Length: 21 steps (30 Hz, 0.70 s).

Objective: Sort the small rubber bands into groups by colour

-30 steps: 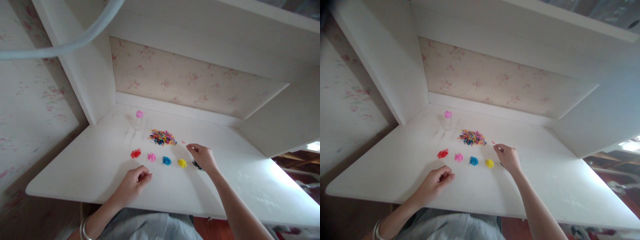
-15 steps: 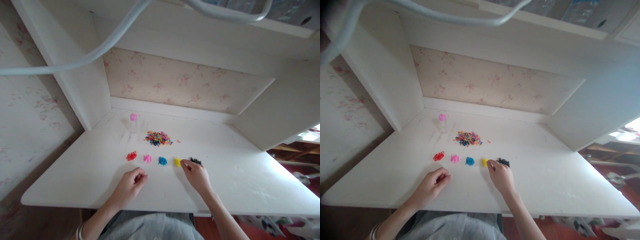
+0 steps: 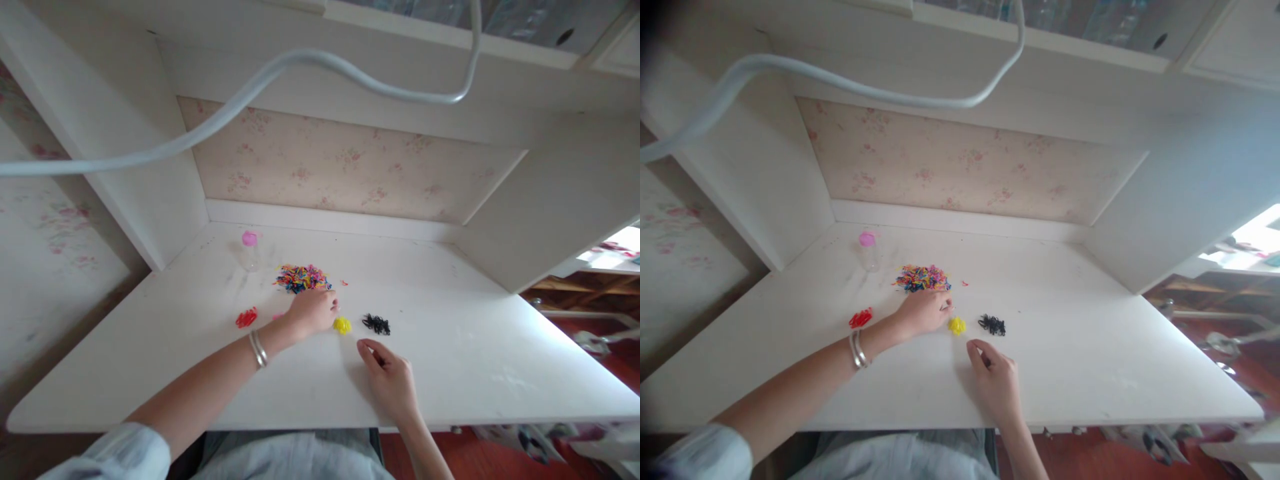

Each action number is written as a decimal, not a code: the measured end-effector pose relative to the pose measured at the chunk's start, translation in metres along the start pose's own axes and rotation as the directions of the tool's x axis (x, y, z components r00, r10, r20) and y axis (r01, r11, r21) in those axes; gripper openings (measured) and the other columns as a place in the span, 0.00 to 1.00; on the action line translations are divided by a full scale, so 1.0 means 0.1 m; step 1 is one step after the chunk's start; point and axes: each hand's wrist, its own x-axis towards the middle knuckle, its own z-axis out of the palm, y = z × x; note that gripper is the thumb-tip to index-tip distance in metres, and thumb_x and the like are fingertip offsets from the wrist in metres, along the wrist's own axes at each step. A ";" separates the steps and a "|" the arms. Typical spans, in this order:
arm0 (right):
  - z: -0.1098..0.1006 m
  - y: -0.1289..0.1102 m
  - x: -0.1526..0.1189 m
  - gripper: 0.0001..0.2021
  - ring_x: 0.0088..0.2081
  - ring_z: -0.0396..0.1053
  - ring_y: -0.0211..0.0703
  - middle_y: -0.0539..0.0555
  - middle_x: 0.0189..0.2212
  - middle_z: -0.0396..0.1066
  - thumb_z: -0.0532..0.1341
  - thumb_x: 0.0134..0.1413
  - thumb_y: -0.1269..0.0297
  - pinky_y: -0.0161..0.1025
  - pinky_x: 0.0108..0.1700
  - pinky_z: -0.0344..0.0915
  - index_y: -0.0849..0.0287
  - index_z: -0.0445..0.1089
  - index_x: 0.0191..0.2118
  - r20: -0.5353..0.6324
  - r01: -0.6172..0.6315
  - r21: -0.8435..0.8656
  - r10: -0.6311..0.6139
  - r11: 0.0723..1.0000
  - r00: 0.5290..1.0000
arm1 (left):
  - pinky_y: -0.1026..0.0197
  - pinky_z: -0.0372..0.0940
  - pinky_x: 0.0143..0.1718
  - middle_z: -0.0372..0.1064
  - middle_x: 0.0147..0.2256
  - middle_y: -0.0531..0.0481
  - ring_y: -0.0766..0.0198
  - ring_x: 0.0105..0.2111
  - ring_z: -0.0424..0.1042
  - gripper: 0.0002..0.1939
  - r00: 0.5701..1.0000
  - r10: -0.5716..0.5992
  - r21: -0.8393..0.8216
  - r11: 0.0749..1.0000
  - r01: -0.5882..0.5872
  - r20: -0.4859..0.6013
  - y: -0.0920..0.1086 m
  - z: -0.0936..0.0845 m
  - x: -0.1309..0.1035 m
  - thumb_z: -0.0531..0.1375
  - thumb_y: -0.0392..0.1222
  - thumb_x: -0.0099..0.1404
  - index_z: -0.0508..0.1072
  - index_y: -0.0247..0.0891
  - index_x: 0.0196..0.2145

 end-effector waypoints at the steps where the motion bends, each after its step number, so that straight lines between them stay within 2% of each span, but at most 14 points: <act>1: 0.00 0.00 0.01 0.22 0.19 0.55 0.34 0.46 0.15 0.58 0.54 0.52 0.47 0.30 0.22 0.52 0.60 0.76 0.34 0.004 -0.004 0.012 0.004 1.000 1.000 | 0.62 0.64 0.37 0.74 0.37 0.47 0.61 0.38 0.72 0.11 1.000 0.004 0.014 1.000 -0.004 0.008 0.02 0.04 0.16 0.53 0.44 0.64 0.73 0.41 0.38; 5: 0.00 0.01 0.03 0.21 0.19 0.53 0.34 0.46 0.15 0.58 0.55 0.53 0.48 0.30 0.22 0.51 0.60 0.76 0.34 0.025 -0.023 0.053 0.021 0.998 0.999 | 0.58 0.65 0.41 0.72 0.41 0.44 0.59 0.40 0.72 0.12 0.999 0.038 0.062 0.997 -0.039 0.022 0.04 0.16 0.64 0.52 0.38 0.64 0.71 0.41 0.44; 10: -0.02 -0.02 0.03 0.20 0.19 0.55 0.34 0.47 0.16 0.60 0.54 0.54 0.48 0.31 0.23 0.51 0.60 0.76 0.33 0.076 0.007 0.064 -0.012 0.998 0.997 | 0.55 0.65 0.40 0.70 0.41 0.37 0.53 0.40 0.72 0.12 0.998 0.057 0.109 0.992 -0.061 0.036 0.00 0.23 0.90 0.51 0.33 0.63 0.74 0.34 0.39; 16: -0.04 -0.03 0.03 0.22 0.19 0.55 0.35 0.47 0.15 0.60 0.53 0.53 0.47 0.30 0.23 0.52 0.59 0.76 0.33 0.069 0.007 0.057 -0.011 0.998 0.998 | 0.56 0.64 0.38 0.71 0.39 0.37 0.54 0.39 0.73 0.12 0.998 0.066 0.103 0.992 -0.068 0.023 -0.04 0.27 0.94 0.52 0.34 0.64 0.75 0.33 0.36; 21: -0.05 -0.02 0.02 0.21 0.20 0.56 0.34 0.47 0.15 0.60 0.53 0.54 0.47 0.30 0.23 0.53 0.59 0.76 0.34 0.079 0.015 0.035 -0.018 0.999 0.997 | 0.59 0.64 0.38 0.71 0.40 0.42 0.60 0.36 0.72 0.15 0.995 0.077 0.063 0.995 -0.073 -0.064 -0.10 0.11 0.73 0.49 0.42 0.67 0.74 0.36 0.38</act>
